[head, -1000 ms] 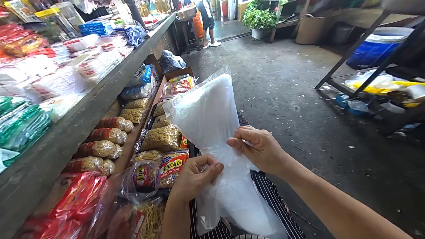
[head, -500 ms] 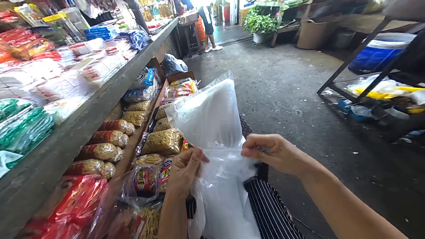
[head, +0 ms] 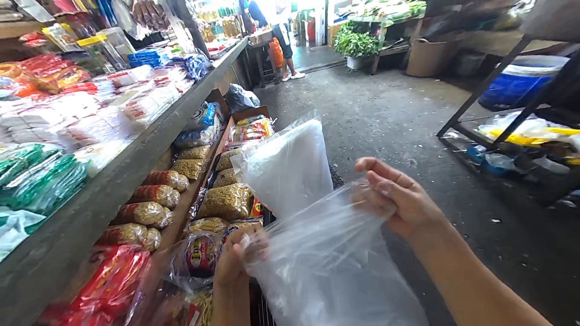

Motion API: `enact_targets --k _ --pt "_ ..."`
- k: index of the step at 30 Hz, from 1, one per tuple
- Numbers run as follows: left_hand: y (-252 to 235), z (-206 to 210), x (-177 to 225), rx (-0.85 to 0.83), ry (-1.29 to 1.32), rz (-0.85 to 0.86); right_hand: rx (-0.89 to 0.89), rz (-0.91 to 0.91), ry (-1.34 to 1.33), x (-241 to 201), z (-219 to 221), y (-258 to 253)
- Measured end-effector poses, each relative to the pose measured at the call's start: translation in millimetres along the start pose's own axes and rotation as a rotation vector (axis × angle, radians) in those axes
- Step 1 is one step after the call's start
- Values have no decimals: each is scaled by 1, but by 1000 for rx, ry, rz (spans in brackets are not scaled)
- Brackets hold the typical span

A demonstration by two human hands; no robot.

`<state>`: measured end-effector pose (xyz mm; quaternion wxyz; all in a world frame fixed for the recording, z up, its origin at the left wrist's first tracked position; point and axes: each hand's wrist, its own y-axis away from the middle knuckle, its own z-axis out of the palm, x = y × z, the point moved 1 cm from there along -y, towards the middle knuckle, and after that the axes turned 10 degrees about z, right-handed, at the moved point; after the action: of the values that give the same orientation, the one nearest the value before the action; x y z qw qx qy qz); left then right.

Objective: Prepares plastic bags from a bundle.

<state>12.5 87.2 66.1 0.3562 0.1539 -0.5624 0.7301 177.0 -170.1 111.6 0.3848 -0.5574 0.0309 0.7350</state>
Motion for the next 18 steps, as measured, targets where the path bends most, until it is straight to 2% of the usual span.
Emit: enact_targets --k 3,5,8,11,14,18 --pt "-6 -7 8 113 -81 -2 44 -61 -3 -22 -2 -13" --pt "-26 -4 17 262 -162 -49 71 -71 20 -35 5 -27" --pt "-77 4 34 436 -488 -201 163 -45 82 -55 17 -50" --pt "-127 1 38 446 -881 -321 349 63 119 -74 28 -79" --pt "-156 -13 31 394 -1226 -447 450 189 120 -73 26 -104" --pt "-162 -31 8 315 -1271 -686 481 390 204 -53 17 -109"
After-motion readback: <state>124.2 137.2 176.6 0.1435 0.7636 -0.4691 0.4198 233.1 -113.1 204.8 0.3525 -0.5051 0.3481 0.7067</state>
